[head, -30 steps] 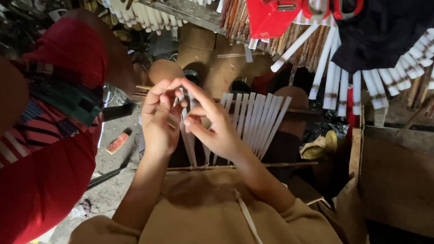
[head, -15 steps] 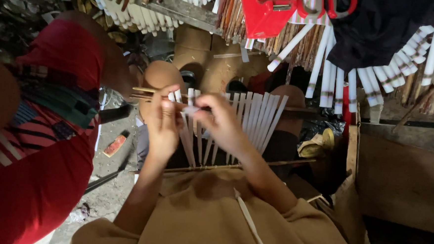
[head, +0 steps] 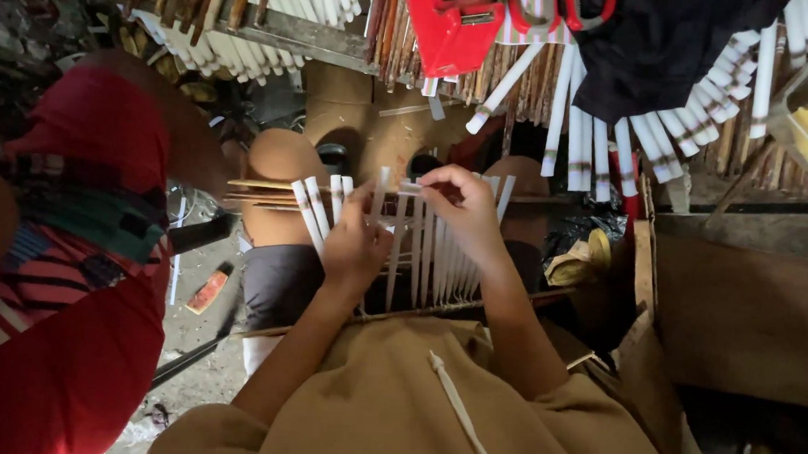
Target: The person cuts small pieces of striped paper with scissors and wraps them around the ends of thin wooden sticks. The person then arranges the sticks into a wooden frame and continues wrapping additional sticks with paper pieces.
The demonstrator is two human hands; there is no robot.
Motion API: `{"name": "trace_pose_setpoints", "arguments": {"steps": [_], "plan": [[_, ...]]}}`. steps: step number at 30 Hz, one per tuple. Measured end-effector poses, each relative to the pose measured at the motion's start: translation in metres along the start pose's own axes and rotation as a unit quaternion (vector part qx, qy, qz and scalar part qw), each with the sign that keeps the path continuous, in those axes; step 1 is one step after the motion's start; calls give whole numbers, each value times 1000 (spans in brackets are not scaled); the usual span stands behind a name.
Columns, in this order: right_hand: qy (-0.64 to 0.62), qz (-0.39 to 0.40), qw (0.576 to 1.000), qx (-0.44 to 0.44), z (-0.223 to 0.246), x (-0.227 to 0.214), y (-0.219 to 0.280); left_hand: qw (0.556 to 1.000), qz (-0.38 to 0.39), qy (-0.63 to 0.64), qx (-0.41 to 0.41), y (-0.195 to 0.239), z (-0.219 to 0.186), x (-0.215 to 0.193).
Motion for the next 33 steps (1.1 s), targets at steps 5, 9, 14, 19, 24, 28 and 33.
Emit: {"name": "trace_pose_setpoints", "arguments": {"steps": [5,9,14,19,24,28,33], "plan": [[-25,-7,1000,-1,-13,20,-3,990,-133,18,48,4,7,8],[-49,39,998,2,-9,33,-7,985,-142,86,43,6,12,1],[-43,27,999,13,-4,37,-3,983,-174,51,36,8,23,8],[-50,33,998,25,13,41,-4,980,-177,67,59,10,29,7],[-66,92,993,-24,-14,46,-9,985,-101,119,80,7,27,6],[-96,107,989,-29,4,53,-10,973,-52,222,-24,5,25,-11],[-14,143,987,-67,25,62,-7,863,95,491,-74,-9,31,-37]]}}
Point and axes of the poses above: each hand's wrist, its own y-axis away from the middle knuckle, its own x-axis out of the palm, z = x × y, the point moved 2 cm from there along -y, towards the middle knuckle, and after that the axes turned 14 degrees about -y, right-handed, at the moved point
